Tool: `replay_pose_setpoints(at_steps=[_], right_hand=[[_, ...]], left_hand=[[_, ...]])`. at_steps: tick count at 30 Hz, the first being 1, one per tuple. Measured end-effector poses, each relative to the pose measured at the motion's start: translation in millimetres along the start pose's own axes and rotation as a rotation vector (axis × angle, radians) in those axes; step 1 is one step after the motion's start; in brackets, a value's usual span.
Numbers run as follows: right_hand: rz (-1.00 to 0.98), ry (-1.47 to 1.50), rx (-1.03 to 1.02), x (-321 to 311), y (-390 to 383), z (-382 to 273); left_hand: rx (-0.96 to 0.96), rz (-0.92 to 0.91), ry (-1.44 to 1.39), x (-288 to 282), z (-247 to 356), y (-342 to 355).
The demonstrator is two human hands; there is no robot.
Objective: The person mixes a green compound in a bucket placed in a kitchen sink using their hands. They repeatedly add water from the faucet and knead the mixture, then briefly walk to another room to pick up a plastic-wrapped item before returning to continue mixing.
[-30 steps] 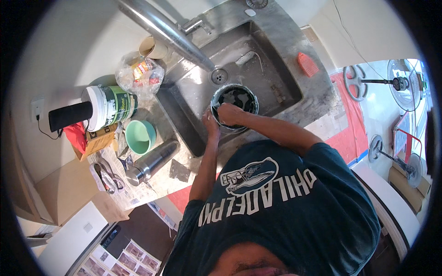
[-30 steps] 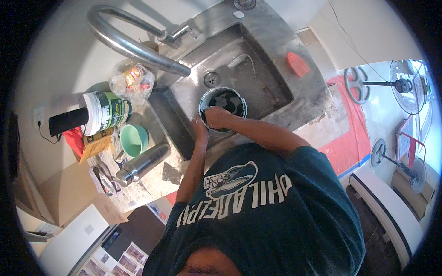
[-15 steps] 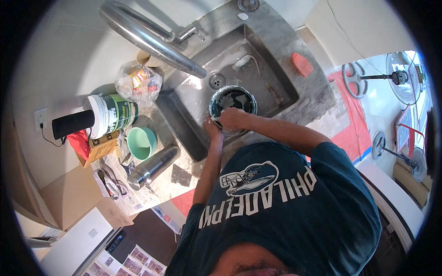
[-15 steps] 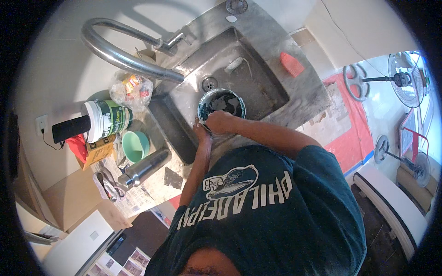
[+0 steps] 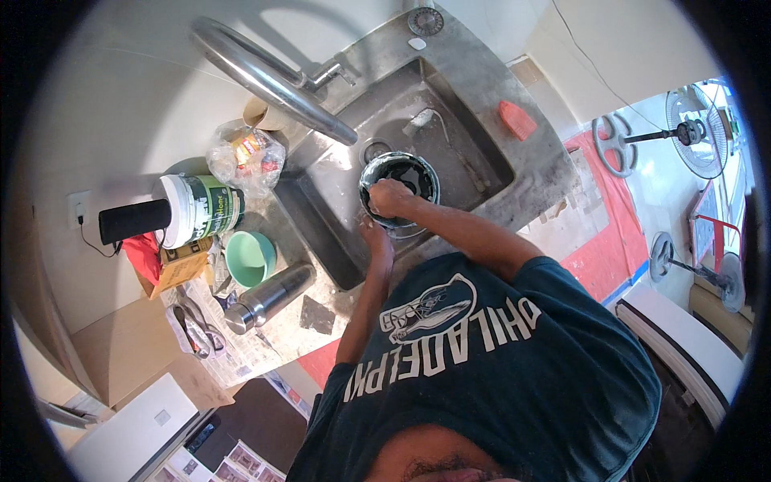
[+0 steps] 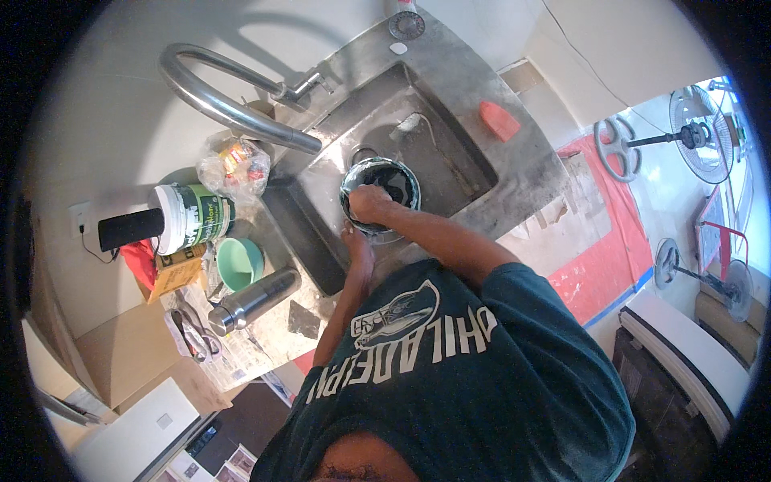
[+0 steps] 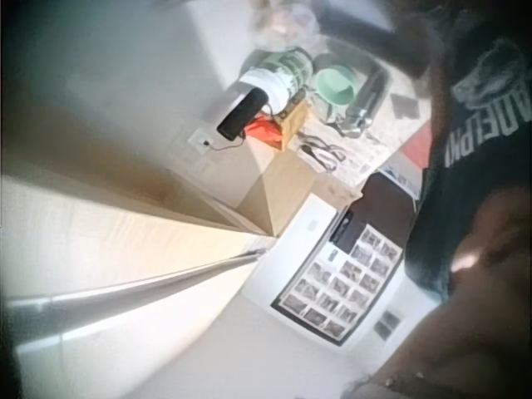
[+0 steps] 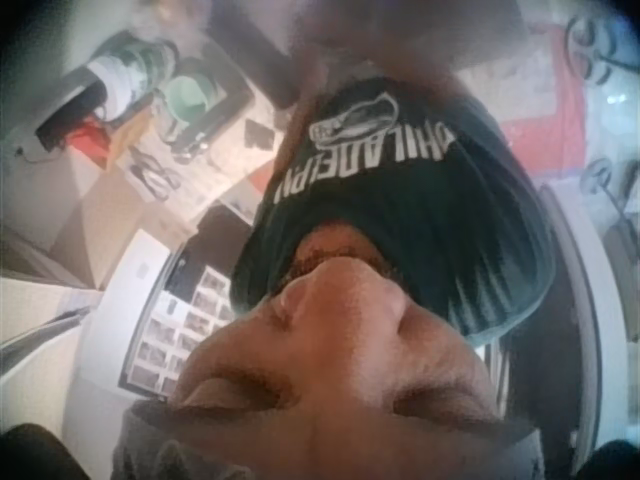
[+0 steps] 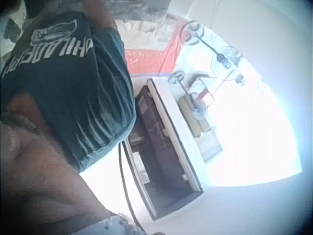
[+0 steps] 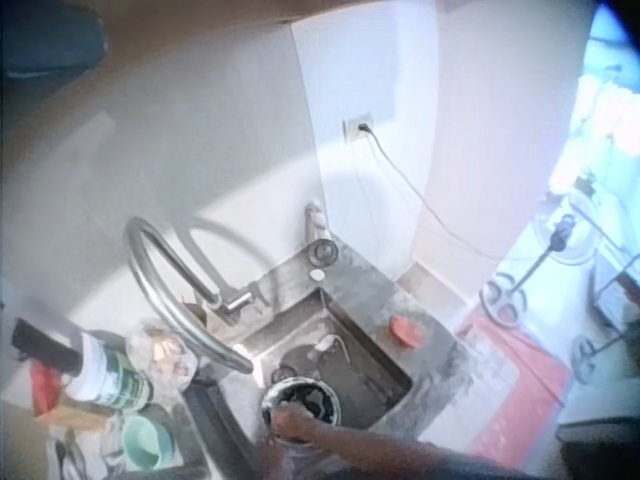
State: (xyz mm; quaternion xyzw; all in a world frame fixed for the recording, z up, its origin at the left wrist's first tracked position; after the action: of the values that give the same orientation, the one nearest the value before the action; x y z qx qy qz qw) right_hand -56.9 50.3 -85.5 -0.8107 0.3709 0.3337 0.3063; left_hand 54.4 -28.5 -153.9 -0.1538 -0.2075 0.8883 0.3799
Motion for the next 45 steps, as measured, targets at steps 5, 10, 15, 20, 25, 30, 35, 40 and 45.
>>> replay_pose_setpoints(at_steps=[5, 10, 15, 20, 25, 30, 35, 40, 45], right_hand=[[-0.222, -0.327, -0.347, 1.1, -22.5, 3.4], [-0.333, -0.294, -0.331, 29.4, -20.2, 4.6], [-0.121, 0.110, -0.059, 61.1, 6.3, 18.8], [0.031, 0.065, 0.019, 61.3, 16.9, 17.9], [0.238, 0.256, 0.404, 57.6, 37.4, 38.7], [-0.011, 0.068, 0.109, 25.9, 24.4, 24.2], [-0.237, -0.111, -0.348, 5.7, -24.4, -7.9], [-0.143, -0.064, -0.323, 3.7, -20.7, -27.1], [-0.077, -0.069, -0.260, 17.7, -8.9, -23.3]], left_hand=[[0.059, 0.107, -0.006, -15.3, 16.4, 44.6], [0.337, -0.341, -0.214, 41.0, 87.8, 50.6], [0.594, -0.359, 0.265, 43.3, 95.3, 32.6], [0.404, -0.251, 0.277, 39.9, 101.0, 21.6], [0.296, -0.119, 0.317, 33.0, 94.6, 5.9], [0.098, -0.129, -0.155, 15.3, 69.1, 16.0], [0.033, -0.252, -0.406, 20.3, 82.3, 14.0], [-0.030, -0.268, -0.410, 31.4, 73.0, 9.8], [-0.160, -0.167, -0.345, 25.7, 73.1, -6.5]])
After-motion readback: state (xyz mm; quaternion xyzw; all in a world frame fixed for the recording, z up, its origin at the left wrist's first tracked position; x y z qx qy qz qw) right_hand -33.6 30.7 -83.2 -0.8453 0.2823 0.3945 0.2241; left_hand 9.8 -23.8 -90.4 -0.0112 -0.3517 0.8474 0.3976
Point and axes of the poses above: each hand's wrist, its own y-axis towards the middle knuckle, its own x-axis out of the palm, z = x × y, the point moved 6 cm from there along y, towards the middle knuckle, and after that the axes turned 8 degrees about z, right-handed, at the moved point
